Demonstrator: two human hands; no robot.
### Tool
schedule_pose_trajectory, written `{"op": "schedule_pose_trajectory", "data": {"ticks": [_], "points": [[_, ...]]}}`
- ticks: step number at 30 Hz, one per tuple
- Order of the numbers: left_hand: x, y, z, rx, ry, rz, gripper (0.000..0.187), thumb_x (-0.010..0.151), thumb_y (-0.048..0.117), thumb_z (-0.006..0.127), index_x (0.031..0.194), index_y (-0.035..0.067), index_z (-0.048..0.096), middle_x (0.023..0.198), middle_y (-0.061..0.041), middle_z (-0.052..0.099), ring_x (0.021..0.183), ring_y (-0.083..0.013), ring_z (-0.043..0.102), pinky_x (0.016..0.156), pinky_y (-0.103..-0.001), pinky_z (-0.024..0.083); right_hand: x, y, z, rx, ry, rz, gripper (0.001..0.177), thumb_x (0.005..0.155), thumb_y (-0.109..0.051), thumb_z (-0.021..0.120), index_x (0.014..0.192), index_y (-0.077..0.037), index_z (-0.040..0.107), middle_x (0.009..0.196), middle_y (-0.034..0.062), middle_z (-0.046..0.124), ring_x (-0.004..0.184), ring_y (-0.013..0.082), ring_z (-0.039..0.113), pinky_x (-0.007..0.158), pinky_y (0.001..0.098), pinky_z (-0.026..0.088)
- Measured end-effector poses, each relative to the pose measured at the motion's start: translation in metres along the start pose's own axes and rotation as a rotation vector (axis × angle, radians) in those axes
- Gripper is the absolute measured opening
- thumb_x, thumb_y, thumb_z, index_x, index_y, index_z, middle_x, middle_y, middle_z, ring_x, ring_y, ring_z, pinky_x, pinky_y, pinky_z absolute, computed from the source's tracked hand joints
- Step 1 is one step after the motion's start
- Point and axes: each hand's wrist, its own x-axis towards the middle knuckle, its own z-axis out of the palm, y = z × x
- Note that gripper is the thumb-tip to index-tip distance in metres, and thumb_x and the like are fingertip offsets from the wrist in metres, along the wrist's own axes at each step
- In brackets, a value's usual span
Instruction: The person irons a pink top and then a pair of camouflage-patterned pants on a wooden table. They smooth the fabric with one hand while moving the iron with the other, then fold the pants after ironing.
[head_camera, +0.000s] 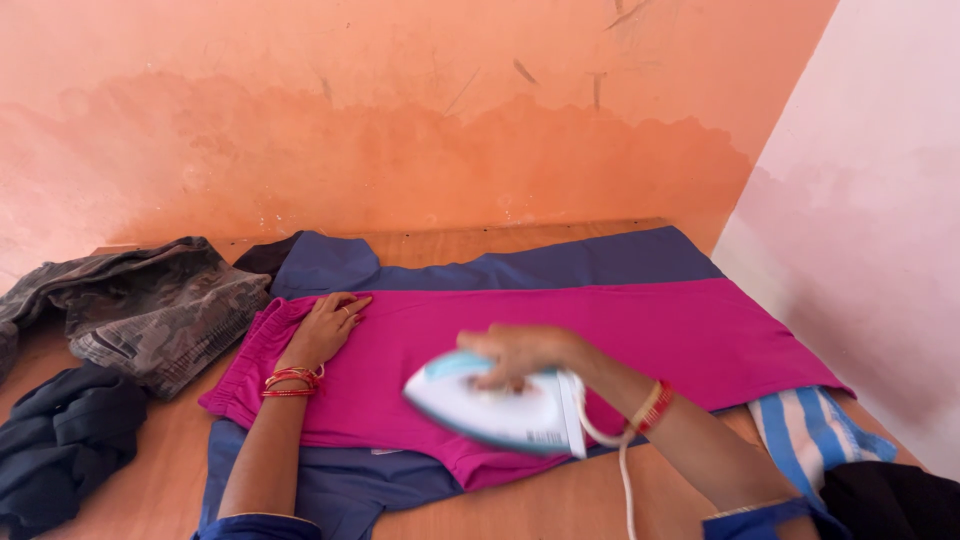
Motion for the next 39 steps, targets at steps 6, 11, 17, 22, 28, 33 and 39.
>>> {"op": "schedule_pose_trajectory", "data": {"ticks": [6, 11, 17, 22, 28, 33, 39], "points": [[0.001, -0.007, 0.004, 0.018, 0.032, 0.025, 0.039, 0.098, 0.020, 0.054, 0.135, 0.017, 0.066, 0.129, -0.008, 0.058, 0.122, -0.0281, 0.055, 0.107, -0.039, 0.045, -0.066, -0.033, 0.029, -0.135, 0.084, 0.095, 0.037, 0.095, -0.034, 0.062, 0.115, -0.004, 0.049, 0.075, 0.0147, 0.069, 0.054, 0.0201, 0.066, 0.045, 0.0379, 0.053], [0.000, 0.001, 0.001, 0.098, 0.095, 0.094, 0.037, 0.098, 0.019, 0.053, 0.131, 0.014, 0.068, 0.124, -0.009, 0.061, 0.119, -0.0290, 0.058, 0.105, -0.041, 0.048, -0.084, 0.085, 0.012, 0.021, 0.368, 0.504, 0.040, 0.092, -0.030, 0.067, 0.121, -0.007, 0.054, 0.082, 0.0147, 0.072, 0.057, 0.0228, 0.071, 0.052, 0.0371, 0.060], [0.016, 0.052, -0.001, 0.477, -0.011, -0.081, 0.025, 0.099, 0.019, 0.050, 0.104, 0.008, 0.073, 0.123, -0.004, 0.063, 0.115, -0.0258, 0.062, 0.090, -0.043, 0.057, -0.122, 0.307, -0.070, -0.308, 0.559, 0.931, 0.036, 0.079, -0.018, 0.074, 0.110, 0.001, 0.079, 0.107, 0.0236, 0.077, 0.091, 0.0340, 0.073, 0.078, 0.0429, 0.059], [0.029, 0.147, 0.021, 0.150, -0.071, 0.174, 0.028, 0.091, 0.019, 0.057, 0.114, 0.006, 0.066, 0.122, -0.016, 0.063, 0.109, -0.0329, 0.063, 0.091, -0.044, 0.056, -0.140, 0.320, -0.081, -0.004, 0.745, 0.958, 0.058, 0.082, -0.028, 0.081, 0.131, -0.001, 0.064, 0.125, 0.0205, 0.063, 0.108, 0.0346, 0.063, 0.084, 0.0453, 0.052], [0.028, 0.268, 0.053, -0.087, -0.415, 0.288, 0.069, 0.098, 0.049, 0.054, 0.149, 0.005, 0.041, 0.152, -0.021, 0.041, 0.143, -0.0380, 0.035, 0.118, -0.047, 0.029, -0.168, 0.234, -0.045, 0.756, 0.720, 0.512, 0.072, 0.088, -0.019, 0.070, 0.149, -0.006, 0.033, 0.095, 0.0155, 0.068, 0.071, 0.0173, 0.070, 0.058, 0.0356, 0.060], [0.018, 0.287, 0.071, 0.007, -0.349, 0.267, 0.067, 0.102, 0.052, 0.040, 0.155, 0.010, 0.035, 0.161, -0.017, 0.030, 0.150, -0.0370, 0.020, 0.119, -0.057, 0.012, -0.161, 0.197, -0.021, 0.761, 0.749, 0.500, 0.072, 0.087, -0.014, 0.068, 0.151, -0.012, 0.034, 0.086, 0.0157, 0.061, 0.059, 0.0208, 0.064, 0.050, 0.0372, 0.055], [0.012, 0.273, 0.073, -0.016, -0.268, 0.297, 0.068, 0.102, 0.053, 0.042, 0.153, 0.009, 0.039, 0.160, -0.017, 0.035, 0.151, -0.0321, 0.025, 0.122, -0.051, 0.017, -0.135, 0.295, -0.045, 0.735, 1.055, 0.537, 0.063, 0.087, -0.006, 0.063, 0.144, -0.001, 0.038, 0.092, 0.0206, 0.065, 0.063, 0.0272, 0.066, 0.050, 0.0429, 0.055]]}}
